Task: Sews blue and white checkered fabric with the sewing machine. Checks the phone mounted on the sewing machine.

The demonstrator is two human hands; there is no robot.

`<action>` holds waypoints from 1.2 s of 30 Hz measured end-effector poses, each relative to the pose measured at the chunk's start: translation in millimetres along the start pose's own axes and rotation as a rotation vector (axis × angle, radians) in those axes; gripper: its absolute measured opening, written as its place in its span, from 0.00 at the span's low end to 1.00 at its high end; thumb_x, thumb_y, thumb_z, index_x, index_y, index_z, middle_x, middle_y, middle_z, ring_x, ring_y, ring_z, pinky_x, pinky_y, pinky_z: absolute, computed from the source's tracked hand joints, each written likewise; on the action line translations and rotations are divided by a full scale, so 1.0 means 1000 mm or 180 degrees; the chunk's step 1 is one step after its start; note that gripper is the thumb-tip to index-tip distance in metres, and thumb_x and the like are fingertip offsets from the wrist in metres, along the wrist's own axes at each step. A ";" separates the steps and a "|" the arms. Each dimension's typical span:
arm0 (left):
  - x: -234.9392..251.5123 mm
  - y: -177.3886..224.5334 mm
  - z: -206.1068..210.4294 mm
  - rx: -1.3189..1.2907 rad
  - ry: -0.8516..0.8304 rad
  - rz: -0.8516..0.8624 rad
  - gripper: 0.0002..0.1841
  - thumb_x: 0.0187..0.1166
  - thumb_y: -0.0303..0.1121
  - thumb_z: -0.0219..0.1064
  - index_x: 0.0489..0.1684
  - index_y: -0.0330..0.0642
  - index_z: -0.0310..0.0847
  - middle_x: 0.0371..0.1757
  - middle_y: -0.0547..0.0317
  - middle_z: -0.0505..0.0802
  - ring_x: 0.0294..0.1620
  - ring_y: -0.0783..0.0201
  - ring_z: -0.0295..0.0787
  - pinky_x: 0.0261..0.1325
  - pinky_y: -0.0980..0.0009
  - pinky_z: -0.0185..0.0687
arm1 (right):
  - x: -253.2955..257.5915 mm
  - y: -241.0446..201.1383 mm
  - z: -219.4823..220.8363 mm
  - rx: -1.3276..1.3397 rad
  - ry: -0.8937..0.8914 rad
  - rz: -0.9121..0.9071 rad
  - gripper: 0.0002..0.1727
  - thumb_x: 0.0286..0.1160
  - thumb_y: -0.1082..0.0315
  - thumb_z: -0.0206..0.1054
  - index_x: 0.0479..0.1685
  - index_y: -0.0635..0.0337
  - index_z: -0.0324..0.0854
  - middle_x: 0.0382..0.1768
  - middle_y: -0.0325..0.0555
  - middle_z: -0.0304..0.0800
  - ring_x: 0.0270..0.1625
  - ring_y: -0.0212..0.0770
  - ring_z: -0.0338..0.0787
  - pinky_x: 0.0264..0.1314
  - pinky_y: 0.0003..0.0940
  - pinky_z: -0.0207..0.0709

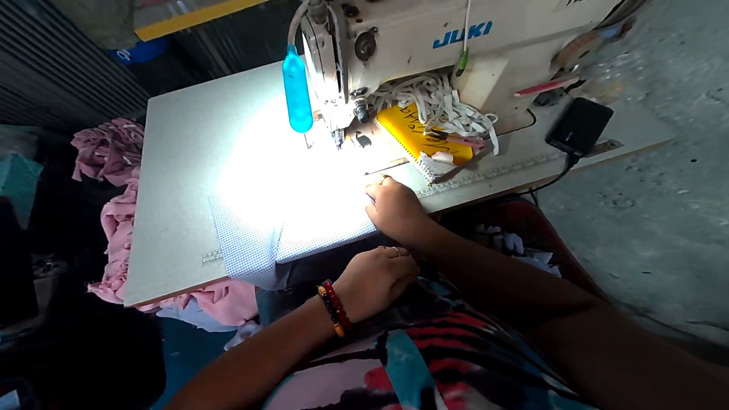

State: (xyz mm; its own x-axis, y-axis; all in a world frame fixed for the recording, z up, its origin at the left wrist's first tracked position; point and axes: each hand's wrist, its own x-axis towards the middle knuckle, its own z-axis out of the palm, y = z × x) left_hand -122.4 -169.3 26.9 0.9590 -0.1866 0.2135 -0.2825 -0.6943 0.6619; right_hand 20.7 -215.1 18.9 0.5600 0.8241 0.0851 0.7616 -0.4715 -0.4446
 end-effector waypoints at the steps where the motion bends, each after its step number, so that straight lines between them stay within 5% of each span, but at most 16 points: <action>1: -0.002 0.000 -0.002 -0.0011 0.0003 0.0051 0.11 0.84 0.31 0.61 0.38 0.38 0.90 0.44 0.49 0.95 0.52 0.54 0.93 0.57 0.60 0.86 | 0.000 -0.001 -0.001 -0.0102 -0.0085 -0.0050 0.09 0.75 0.73 0.67 0.46 0.68 0.90 0.44 0.62 0.88 0.45 0.58 0.92 0.44 0.53 0.87; 5: -0.010 -0.024 -0.019 0.0361 0.0589 -0.0798 0.14 0.86 0.36 0.60 0.43 0.40 0.92 0.44 0.53 0.95 0.49 0.57 0.93 0.55 0.57 0.87 | 0.001 -0.006 -0.002 -0.0462 -0.0341 -0.0146 0.10 0.76 0.75 0.67 0.48 0.70 0.89 0.41 0.62 0.89 0.45 0.59 0.93 0.44 0.53 0.87; 6: -0.012 -0.041 -0.026 0.0650 0.0842 -0.1153 0.14 0.86 0.38 0.61 0.48 0.39 0.91 0.47 0.50 0.94 0.50 0.53 0.92 0.54 0.52 0.87 | 0.000 -0.009 -0.001 -0.0525 -0.0365 -0.0185 0.08 0.74 0.76 0.68 0.46 0.71 0.88 0.40 0.63 0.88 0.43 0.59 0.93 0.41 0.53 0.87; 9: -0.027 -0.101 -0.057 0.1376 0.0850 -0.2099 0.28 0.90 0.51 0.53 0.81 0.44 0.76 0.70 0.41 0.88 0.72 0.40 0.83 0.75 0.39 0.73 | -0.005 -0.019 0.002 -0.0808 -0.0410 -0.0286 0.06 0.71 0.80 0.68 0.43 0.72 0.86 0.39 0.61 0.88 0.39 0.58 0.93 0.36 0.50 0.87; 10: -0.032 -0.116 -0.067 0.1521 0.0803 -0.2140 0.29 0.90 0.52 0.51 0.83 0.45 0.75 0.76 0.43 0.84 0.78 0.40 0.78 0.79 0.39 0.67 | -0.006 -0.021 0.005 -0.0888 -0.0359 -0.0367 0.05 0.70 0.82 0.68 0.41 0.72 0.86 0.39 0.61 0.88 0.38 0.57 0.93 0.34 0.50 0.87; 14: -0.014 -0.118 -0.083 0.1815 0.0717 -0.2401 0.27 0.89 0.52 0.52 0.72 0.43 0.83 0.71 0.41 0.88 0.77 0.40 0.79 0.80 0.39 0.68 | -0.007 -0.029 0.008 -0.1112 -0.0365 -0.0441 0.06 0.68 0.84 0.67 0.40 0.72 0.86 0.38 0.61 0.88 0.36 0.57 0.93 0.30 0.48 0.85; 16: 0.006 -0.108 -0.068 0.1891 0.0909 -0.2167 0.21 0.86 0.39 0.57 0.66 0.34 0.85 0.64 0.36 0.90 0.70 0.38 0.85 0.72 0.39 0.76 | -0.008 -0.031 0.005 -0.1062 -0.0428 -0.0368 0.06 0.68 0.83 0.69 0.41 0.72 0.86 0.37 0.61 0.88 0.36 0.57 0.93 0.29 0.49 0.85; 17: 0.011 -0.109 -0.060 0.1817 0.1050 -0.1759 0.20 0.81 0.29 0.60 0.69 0.33 0.83 0.63 0.35 0.91 0.65 0.37 0.89 0.65 0.41 0.82 | -0.008 -0.031 0.004 -0.1020 -0.0434 -0.0336 0.05 0.68 0.83 0.68 0.41 0.72 0.86 0.37 0.61 0.88 0.36 0.58 0.93 0.29 0.49 0.84; 19: 0.017 -0.112 -0.061 0.1316 0.0800 -0.1553 0.26 0.80 0.22 0.58 0.81 0.40 0.76 0.69 0.38 0.89 0.70 0.41 0.87 0.70 0.44 0.79 | -0.009 -0.029 0.005 -0.0948 -0.0371 -0.0338 0.05 0.68 0.84 0.68 0.40 0.73 0.86 0.37 0.62 0.88 0.37 0.58 0.93 0.30 0.50 0.85; 21: 0.013 -0.125 -0.065 0.1173 0.0730 -0.1392 0.24 0.85 0.32 0.54 0.79 0.41 0.77 0.74 0.44 0.87 0.77 0.46 0.81 0.81 0.46 0.69 | -0.010 -0.028 0.007 -0.0916 -0.0328 -0.0391 0.05 0.68 0.84 0.68 0.39 0.73 0.86 0.36 0.62 0.88 0.36 0.58 0.93 0.29 0.49 0.85; 24: 0.012 -0.120 -0.059 0.1401 0.0655 -0.1307 0.24 0.91 0.45 0.49 0.81 0.57 0.78 0.69 0.45 0.87 0.72 0.45 0.80 0.76 0.42 0.67 | -0.009 -0.028 0.007 -0.0901 -0.0342 -0.0374 0.05 0.69 0.84 0.67 0.40 0.73 0.85 0.35 0.61 0.87 0.34 0.57 0.93 0.28 0.49 0.85; 36: 0.028 -0.136 -0.076 0.1477 0.0384 -0.1389 0.24 0.90 0.48 0.49 0.84 0.67 0.75 0.70 0.43 0.85 0.73 0.42 0.79 0.74 0.37 0.66 | 0.017 -0.019 0.014 -0.0962 -0.0014 -0.0478 0.05 0.69 0.82 0.68 0.40 0.72 0.88 0.34 0.60 0.88 0.33 0.56 0.93 0.28 0.48 0.85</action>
State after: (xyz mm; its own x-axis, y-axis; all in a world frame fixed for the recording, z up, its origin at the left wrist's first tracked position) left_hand -59.1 -27.7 -2.4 0.9661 0.2412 0.0922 0.1985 -0.9220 0.3325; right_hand 10.7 -187.6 16.2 0.4333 0.8925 0.1255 0.8981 -0.4159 -0.1429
